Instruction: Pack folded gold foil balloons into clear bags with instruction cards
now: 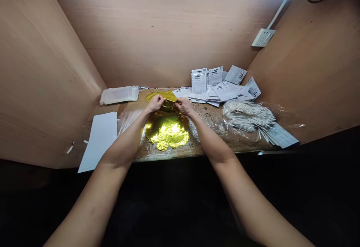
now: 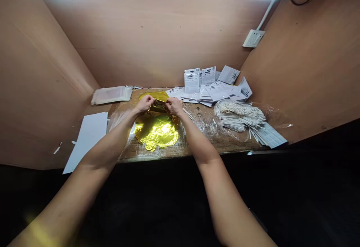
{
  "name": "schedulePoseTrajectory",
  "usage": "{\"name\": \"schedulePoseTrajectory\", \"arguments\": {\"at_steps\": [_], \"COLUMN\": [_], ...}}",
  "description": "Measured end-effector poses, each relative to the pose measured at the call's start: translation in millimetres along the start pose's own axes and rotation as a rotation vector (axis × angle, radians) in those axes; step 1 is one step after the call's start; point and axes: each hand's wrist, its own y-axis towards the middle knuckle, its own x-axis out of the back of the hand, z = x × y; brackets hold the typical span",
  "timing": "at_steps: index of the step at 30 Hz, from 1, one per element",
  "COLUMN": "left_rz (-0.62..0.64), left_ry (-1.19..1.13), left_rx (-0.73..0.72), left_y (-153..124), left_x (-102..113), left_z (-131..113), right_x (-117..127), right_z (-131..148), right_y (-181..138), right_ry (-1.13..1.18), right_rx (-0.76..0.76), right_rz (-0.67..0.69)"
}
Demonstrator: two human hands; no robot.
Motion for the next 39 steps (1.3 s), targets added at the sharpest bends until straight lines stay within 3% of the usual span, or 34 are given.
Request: {"name": "schedulePoseTrajectory", "arguments": {"at_steps": [4, 7, 9, 11, 13, 16, 19, 21, 24, 27, 29, 32, 34, 37, 39], "left_rz": [0.068, -0.001, -0.061, -0.05, 0.014, 0.107, 0.198, 0.25, 0.225, 0.146, 0.179, 0.364, 0.445, 0.436, 0.412], "left_ry": [0.094, 0.306, 0.414, 0.469, 0.493, 0.514, 0.552, 0.531, 0.455, 0.444, 0.476, 0.512, 0.513, 0.481, 0.432], "left_rx": [0.057, -0.139, -0.316, -0.449, -0.539, -0.637, -0.643, -0.593, -0.434, -0.319, -0.345, -0.442, -0.46, -0.451, -0.461], "left_y": [45, 55, 44, 16, -27, -107, -184, -221, -247, -241, -229, -214, -212, -222, -229], "left_x": [4, 14, 22, 28, 27, 12, -12, -25, -32, -30, -29, -31, -35, -40, -38], "left_z": [10, -4, -20, -33, -40, -34, -18, -9, -2, -1, -2, -1, 2, 8, 11], "right_x": [32, 67, 87, 96, 89, 52, 3, -21, -35, -27, -18, -7, -2, 5, 9], "right_z": [4, 8, 11, 12, 11, 7, 4, 4, 11, 22, 30, 42, 47, 49, 44], "right_y": [18, 17, 0, -30, -73, -147, -212, -243, -258, -235, -211, -184, -185, -215, -240], "right_ry": [-0.028, -0.121, -0.17, -0.178, -0.167, -0.13, -0.047, 0.058, 0.204, 0.208, 0.12, -0.051, -0.149, -0.254, -0.236], "right_rx": [0.063, 0.193, 0.319, 0.452, 0.591, 0.771, 0.849, 0.792, 0.491, 0.115, -0.021, -0.057, -0.065, -0.002, 0.208], "right_rz": [-0.047, -0.159, -0.243, -0.285, -0.295, -0.283, -0.234, -0.196, -0.136, 0.019, 0.16, 0.307, 0.337, 0.222, 0.15]}}
